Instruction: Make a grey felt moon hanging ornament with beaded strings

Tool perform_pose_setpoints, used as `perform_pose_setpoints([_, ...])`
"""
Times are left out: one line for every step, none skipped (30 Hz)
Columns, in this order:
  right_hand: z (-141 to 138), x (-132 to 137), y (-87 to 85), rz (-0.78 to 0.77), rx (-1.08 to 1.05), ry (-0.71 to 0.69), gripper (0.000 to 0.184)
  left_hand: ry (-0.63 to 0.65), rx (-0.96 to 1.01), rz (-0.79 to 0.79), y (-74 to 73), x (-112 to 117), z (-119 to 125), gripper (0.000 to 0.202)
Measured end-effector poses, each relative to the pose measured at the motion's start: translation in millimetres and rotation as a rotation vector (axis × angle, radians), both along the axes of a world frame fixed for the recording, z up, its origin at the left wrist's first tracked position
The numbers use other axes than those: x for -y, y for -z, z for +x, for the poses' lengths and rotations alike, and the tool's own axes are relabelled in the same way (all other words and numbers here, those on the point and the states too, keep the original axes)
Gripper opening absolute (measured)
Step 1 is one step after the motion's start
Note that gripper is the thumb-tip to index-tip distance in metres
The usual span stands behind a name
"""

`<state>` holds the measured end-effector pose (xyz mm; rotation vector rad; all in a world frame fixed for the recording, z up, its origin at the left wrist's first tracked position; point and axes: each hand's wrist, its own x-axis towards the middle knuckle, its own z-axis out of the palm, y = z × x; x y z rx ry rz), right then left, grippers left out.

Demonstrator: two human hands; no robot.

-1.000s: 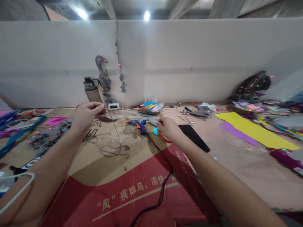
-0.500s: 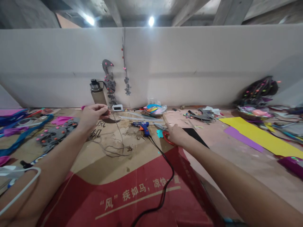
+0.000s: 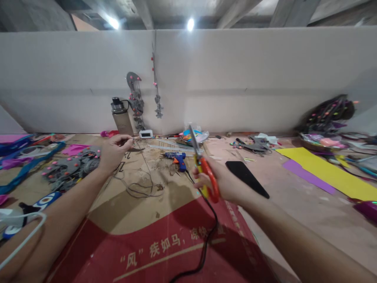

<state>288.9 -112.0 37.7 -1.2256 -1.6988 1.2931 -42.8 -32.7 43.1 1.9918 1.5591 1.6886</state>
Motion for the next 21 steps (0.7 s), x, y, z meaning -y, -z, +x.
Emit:
perform_pose_setpoints([-16,4,2.1,-0.091,-0.162,-0.037,0.047,-0.021,-0.049,0.038,1.0,1,1,0.016])
perform_pose_setpoints([-34,7,4.5,-0.181,-0.252,-0.077,0.045,-0.036,-0.093,0.074,1.8,2,1,0.014])
perform_pose_setpoints([-51,9,6.9,-0.234,-0.312,-0.094,0.039,-0.047,-0.129,0.108,2.6,4,2,0.013])
perform_pose_setpoints([-67,9,9.1,-0.274,-0.37,-0.118,0.034,-0.057,-0.157,0.136,3.4,5,3,0.012])
perform_pose_setpoints([-82,10,10.8,-0.317,-0.423,-0.137,0.034,-0.068,-0.177,0.161,4.4,6,3,0.011])
perform_pose_setpoints([-95,9,11.9,-0.362,-0.459,-0.149,0.035,-0.081,-0.194,0.181,5.5,7,4,0.011])
perform_pose_setpoints([-105,9,12.3,-0.394,-0.477,-0.16,0.037,-0.096,-0.211,0.197,6.7,8,4,0.01])
perform_pose_setpoints([-113,9,12.2,-0.432,-0.487,-0.16,0.04,-0.111,-0.226,0.209,8.1,8,3,0.009])
perform_pose_setpoints([-119,9,11.6,-0.459,-0.493,-0.163,0.042,-0.123,-0.239,0.217,9.5,8,3,0.009])
perform_pose_setpoints([-122,9,10.8,-0.479,-0.495,-0.171,0.043,-0.131,-0.251,0.223,10.8,8,2,0.009])
perform_pose_setpoints([-124,10,9.8,-0.493,-0.499,-0.181,0.044,-0.133,-0.264,0.229,12.1,8,2,0.009])
perform_pose_setpoints([-124,10,9.0,-0.5,-0.501,-0.193,0.043,-0.132,-0.279,0.237,13.1,8,2,0.009])
perform_pose_setpoints([-124,10,8.5,-0.501,-0.498,-0.205,0.043,-0.129,-0.294,0.248,14.0,8,3,0.008])
perform_pose_setpoints([-123,10,8.2,-0.494,-0.488,-0.211,0.042,-0.125,-0.31,0.26,14.6,8,4,0.008])
perform_pose_setpoints([-123,9,8.4,-0.479,-0.47,-0.214,0.042,-0.122,-0.323,0.271,14.9,8,5,0.007])
perform_pose_setpoints([-122,9,8.9,-0.461,-0.451,-0.213,0.042,-0.119,-0.331,0.279,15.0,9,6,0.007])
perform_pose_setpoints([-121,8,9.6,-0.44,-0.435,-0.212,0.042,-0.114,-0.333,0.284,15.0,9,8,0.007])
perform_pose_setpoints([-121,7,10.4,-0.424,-0.422,-0.218,0.042,-0.107,-0.333,0.287,14.7,10,9,0.007])
perform_pose_setpoints([-121,6,11.2,-0.416,-0.414,-0.226,0.041,-0.101,-0.334,0.291,14.3,11,10,0.007])
perform_pose_setpoints([-122,5,11.8,-0.417,-0.412,-0.231,0.041,-0.097,-0.338,0.297,14.0,12,11,0.007])
perform_pose_setpoints([-122,5,12.1,-0.425,-0.41,-0.234,0.041,-0.097,-0.345,0.306,13.6,13,12,0.007])
